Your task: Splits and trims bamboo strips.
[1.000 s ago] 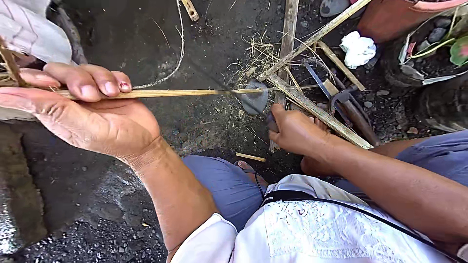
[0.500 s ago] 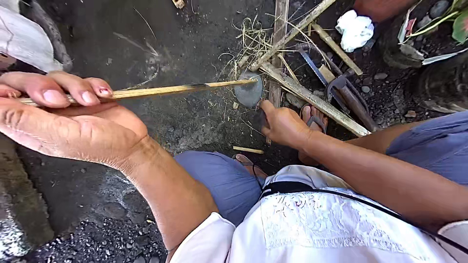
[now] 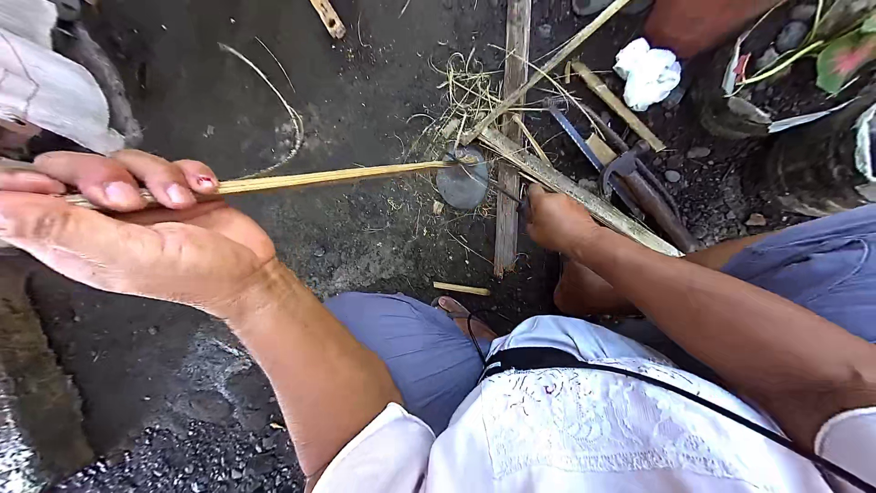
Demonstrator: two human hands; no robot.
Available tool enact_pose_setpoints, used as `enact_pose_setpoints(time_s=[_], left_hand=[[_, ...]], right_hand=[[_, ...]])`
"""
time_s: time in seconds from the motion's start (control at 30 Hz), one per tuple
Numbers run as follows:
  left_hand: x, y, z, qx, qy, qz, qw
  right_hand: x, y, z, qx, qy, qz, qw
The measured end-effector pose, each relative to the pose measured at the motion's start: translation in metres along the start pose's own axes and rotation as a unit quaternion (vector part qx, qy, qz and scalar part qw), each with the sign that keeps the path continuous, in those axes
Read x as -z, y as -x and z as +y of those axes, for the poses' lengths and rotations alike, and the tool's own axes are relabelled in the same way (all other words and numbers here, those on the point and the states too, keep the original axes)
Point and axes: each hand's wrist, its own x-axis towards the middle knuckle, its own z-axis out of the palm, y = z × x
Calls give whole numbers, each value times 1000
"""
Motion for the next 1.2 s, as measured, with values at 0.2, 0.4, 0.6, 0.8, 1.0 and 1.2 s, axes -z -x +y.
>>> enact_pose_setpoints(time_s=[0.2,0.4,0.6,0.8,1.0,1.2], left_hand=[[-4,6,8,35,-44,-4,998],[-18,12,-8,31,19,9,999],[-22,15,3,67,21,-54,996],[16,-1,26,20,-92,-61,994],[-27,0,22,33,-45,-38,998],[-14,7,20,30,-37,8,999]], right_hand=[[-4,44,-44,136,-26,47,989],[-7,-5,21,-59,-15,-4,998],[4,28,-29,27,-87,-22,996],[7,22,-49,92,-60,15,994],[-21,-8,-8,19,-22,-35,999],[-24,22,-23,131,-29,62,989]])
